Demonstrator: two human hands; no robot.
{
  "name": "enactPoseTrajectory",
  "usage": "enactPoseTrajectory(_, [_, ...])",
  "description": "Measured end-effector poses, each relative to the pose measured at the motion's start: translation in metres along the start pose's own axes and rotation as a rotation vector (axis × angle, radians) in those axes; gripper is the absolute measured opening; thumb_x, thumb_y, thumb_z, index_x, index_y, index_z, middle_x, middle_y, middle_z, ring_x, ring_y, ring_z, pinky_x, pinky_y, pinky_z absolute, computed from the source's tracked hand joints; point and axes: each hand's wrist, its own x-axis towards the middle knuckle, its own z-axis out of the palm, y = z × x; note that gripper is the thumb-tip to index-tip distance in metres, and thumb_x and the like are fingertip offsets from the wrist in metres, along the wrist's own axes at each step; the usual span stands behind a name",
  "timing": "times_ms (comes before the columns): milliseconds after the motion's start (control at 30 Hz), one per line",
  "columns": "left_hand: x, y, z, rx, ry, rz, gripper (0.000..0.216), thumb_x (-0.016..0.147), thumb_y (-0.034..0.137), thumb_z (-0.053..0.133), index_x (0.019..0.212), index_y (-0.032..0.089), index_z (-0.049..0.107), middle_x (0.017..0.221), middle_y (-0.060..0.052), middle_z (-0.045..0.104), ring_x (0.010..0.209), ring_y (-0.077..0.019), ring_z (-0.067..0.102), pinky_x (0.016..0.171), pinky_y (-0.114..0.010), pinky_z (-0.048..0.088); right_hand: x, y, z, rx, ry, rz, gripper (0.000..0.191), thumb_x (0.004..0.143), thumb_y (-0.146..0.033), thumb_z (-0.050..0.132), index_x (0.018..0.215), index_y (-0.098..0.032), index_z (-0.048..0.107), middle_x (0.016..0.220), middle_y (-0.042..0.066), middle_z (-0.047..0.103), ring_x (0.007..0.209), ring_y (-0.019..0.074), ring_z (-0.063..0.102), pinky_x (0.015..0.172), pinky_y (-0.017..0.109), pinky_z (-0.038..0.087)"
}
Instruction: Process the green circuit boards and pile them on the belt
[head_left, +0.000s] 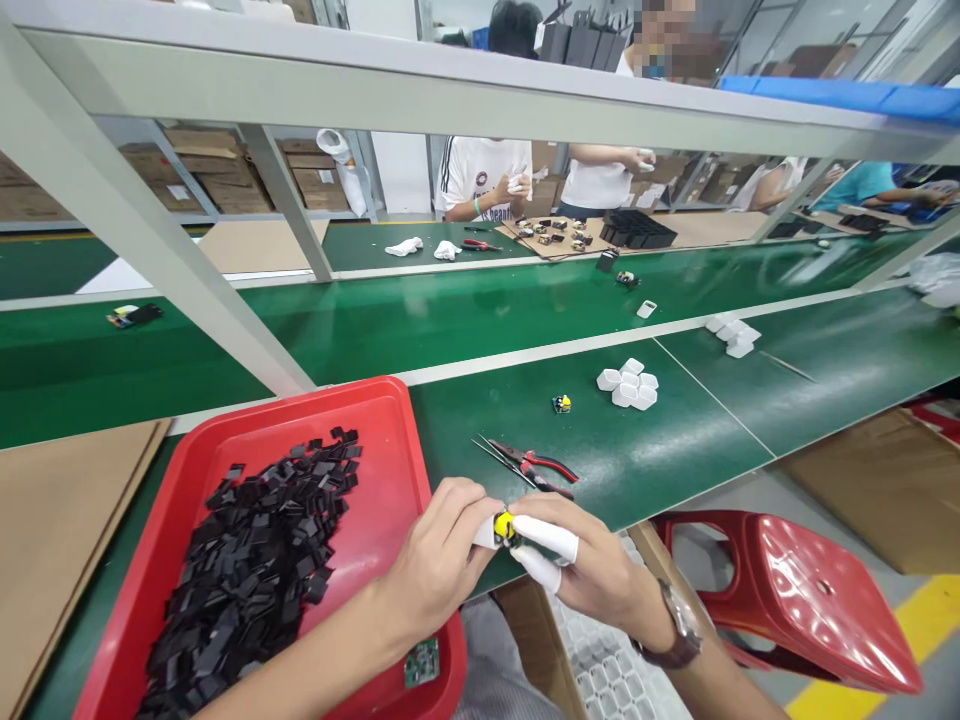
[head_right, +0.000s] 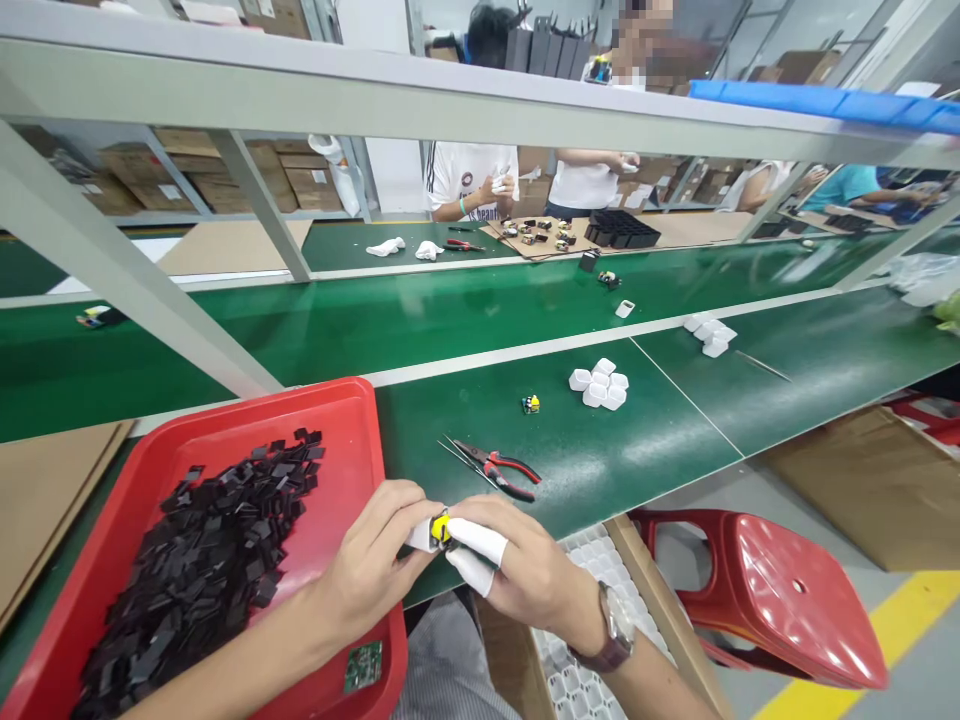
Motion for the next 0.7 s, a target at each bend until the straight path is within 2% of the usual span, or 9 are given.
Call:
enactPoseTrajectory(133, [0.001,-0.001,0.004,0.014,-0.007,0.005,0.029,0.092,0.002,0.063,0.119,0.011,0.059,0.104,-0.012,0.060,0.098,-0.0248,0.057,0.085,-0.039,0.056,0.000,0.003,0.002,-0.003,0.010,-0.004,0.065,0.089,0.000,0.069,0.150,-0.018,0.051,0.125,0.016,0.072,0.116,0.0269,0.069,0.096,0.048,0.063])
enactPoseTrajectory(233, [0.002,-0.003,0.003,-0.004,0.015,-0.029,0.030,0.093,0.004,0.065,0.121,0.013,0.059,0.106,-0.012,0.060,0.102,-0.0253,0.058,0.088,-0.041,0.056,0.000,0.002,0.004,-0.033,0.054,0.040,0.063,0.091,-0.001,0.069,0.148,-0.023,0.055,0.127,0.014,0.073,0.119,0.0273,0.069,0.102,0.051,0.060])
enactPoseTrajectory(300, [0.002,-0.004,0.000,-0.053,-0.020,-0.085,0.031,0.094,0.007,0.066,0.123,0.016,0.059,0.108,-0.010,0.060,0.103,-0.0236,0.059,0.088,-0.039,0.056,-0.001,0.002,0.005,0.056,0.076,0.160,0.056,0.092,-0.005,0.070,0.143,-0.028,0.060,0.131,0.012,0.073,0.122,0.0277,0.068,0.105,0.053,0.058])
enactPoseTrajectory(333, [0.001,-0.003,-0.002,-0.089,-0.051,-0.117,0.031,0.095,0.008,0.066,0.124,0.017,0.059,0.109,-0.009,0.059,0.103,-0.0226,0.060,0.088,-0.037,0.057,-0.002,0.003,0.006,0.177,0.083,0.259,0.054,0.093,-0.011,0.072,0.142,-0.030,0.061,0.134,0.011,0.071,0.123,0.0279,0.068,0.105,0.052,0.058])
enactPoseTrajectory(433, [-0.002,-0.001,-0.005,-0.220,-0.120,-0.159,0.032,0.096,0.007,0.064,0.125,0.020,0.059,0.115,-0.009,0.059,0.108,-0.0211,0.062,0.091,-0.035,0.057,-0.006,0.004,0.009,0.712,0.055,0.604,0.054,0.092,-0.029,0.077,0.143,-0.030,0.058,0.141,0.012,0.066,0.121,0.0272,0.070,0.103,0.050,0.060])
enactPoseTrajectory(500, [-0.004,-0.001,-0.005,-0.284,-0.122,-0.147,0.033,0.096,0.006,0.063,0.125,0.020,0.058,0.117,-0.010,0.061,0.112,-0.0216,0.062,0.095,-0.036,0.057,-0.008,0.005,0.013,0.967,0.034,0.743,0.055,0.089,-0.032,0.081,0.140,-0.028,0.060,0.137,0.012,0.069,0.119,0.0262,0.072,0.104,0.048,0.059])
enactPoseTrajectory(567, [-0.005,-0.001,-0.003,-0.318,-0.113,-0.121,0.035,0.095,0.006,0.065,0.126,0.019,0.058,0.117,-0.010,0.063,0.112,-0.0222,0.063,0.096,-0.037,0.057,-0.009,0.004,0.017,1.046,0.051,0.820,0.052,0.084,-0.030,0.086,0.132,-0.025,0.065,0.127,0.011,0.075,0.116,0.0254,0.073,0.106,0.046,0.058])
enactPoseTrajectory(700, [-0.006,-0.001,0.000,-0.312,-0.101,-0.061,0.038,0.092,0.004,0.068,0.126,0.017,0.059,0.115,-0.012,0.067,0.112,-0.0247,0.063,0.097,-0.041,0.057,-0.010,-0.001,0.022,0.959,0.137,0.911,0.044,0.080,-0.030,0.088,0.120,-0.021,0.071,0.113,0.009,0.080,0.109,0.0247,0.076,0.102,0.044,0.060])
